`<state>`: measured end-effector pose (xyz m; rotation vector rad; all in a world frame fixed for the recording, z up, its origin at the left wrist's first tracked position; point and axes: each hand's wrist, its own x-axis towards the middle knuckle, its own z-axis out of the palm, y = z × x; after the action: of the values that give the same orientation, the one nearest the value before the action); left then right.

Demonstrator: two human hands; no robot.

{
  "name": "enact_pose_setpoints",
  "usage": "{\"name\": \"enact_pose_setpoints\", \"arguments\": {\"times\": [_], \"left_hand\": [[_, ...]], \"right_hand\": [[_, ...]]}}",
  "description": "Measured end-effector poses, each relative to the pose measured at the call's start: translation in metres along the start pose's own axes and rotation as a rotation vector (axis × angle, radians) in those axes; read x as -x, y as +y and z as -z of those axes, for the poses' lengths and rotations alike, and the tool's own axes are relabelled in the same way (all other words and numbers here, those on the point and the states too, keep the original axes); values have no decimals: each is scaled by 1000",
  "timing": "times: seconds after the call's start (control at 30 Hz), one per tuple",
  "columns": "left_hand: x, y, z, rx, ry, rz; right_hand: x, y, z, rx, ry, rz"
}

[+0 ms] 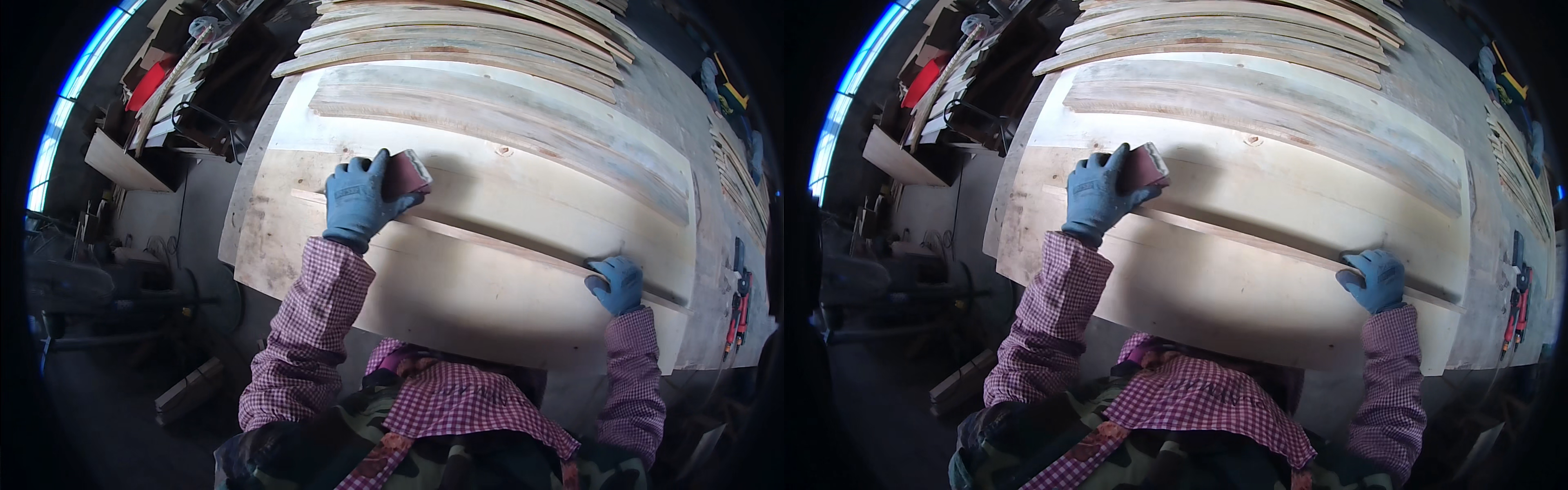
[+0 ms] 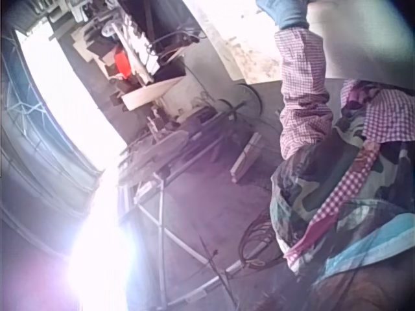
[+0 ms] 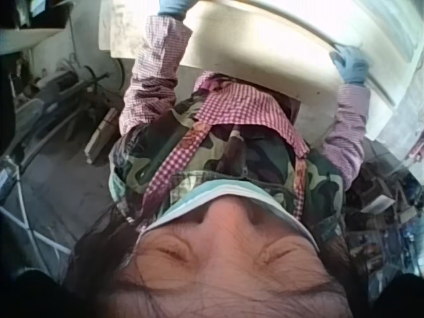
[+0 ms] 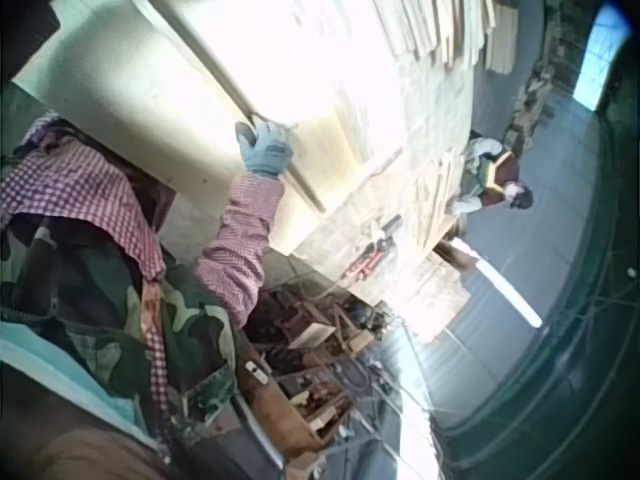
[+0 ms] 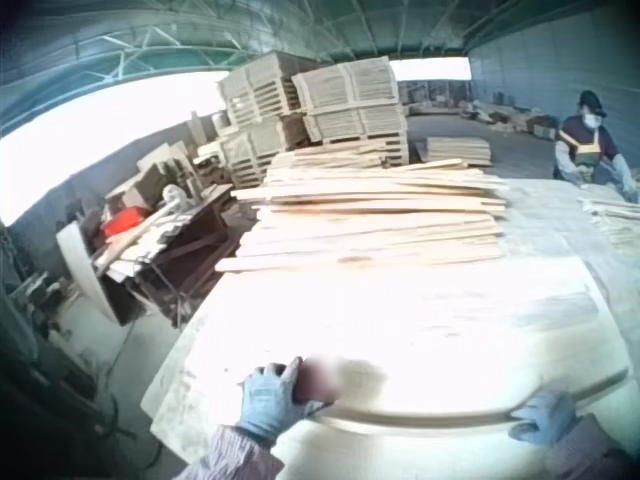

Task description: The person sands a wooden plank on a workbench using a sanding block. They repeatedly rub the surface and edges of the plank with the sanding block, occasionally repositioning the plank to access different areas.

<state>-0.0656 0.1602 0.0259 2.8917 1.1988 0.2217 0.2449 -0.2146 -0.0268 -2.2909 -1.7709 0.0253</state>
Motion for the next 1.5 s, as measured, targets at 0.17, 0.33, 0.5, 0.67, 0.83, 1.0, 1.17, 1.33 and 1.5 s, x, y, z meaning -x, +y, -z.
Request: {"name": "enact_pose_setpoints", "arguments": {"times": [0.17, 0.33, 0.5, 0.67, 0.83, 1.0, 1.17, 1.33, 1.5], "left_hand": [[40, 162, -5, 274, -20, -381], [48, 153, -12, 301, -38, -448], [31, -44, -1, 14, 163, 9], [9, -97, 10, -102, 32, 322], [43, 72, -15, 228, 237, -178], [67, 169, -26, 351, 47, -533], [40, 30, -6, 200, 167, -181], [13, -118, 21, -111, 24, 343], [8, 21, 4, -47, -11, 6]], "right_hand": [[10, 0, -8, 135, 52, 40], [8, 4, -9, 51, 19, -44], [0, -2, -5, 30, -77, -143], [-4, 7, -12, 5, -58, -90], [-6, 6, -6, 8, -115, -120], [-3, 9, -3, 20, -133, -140], [5, 10, -11, 21, -63, -128], [3, 8, -20, 42, 21, -45], [9, 9, -16, 68, 61, -17]]}}
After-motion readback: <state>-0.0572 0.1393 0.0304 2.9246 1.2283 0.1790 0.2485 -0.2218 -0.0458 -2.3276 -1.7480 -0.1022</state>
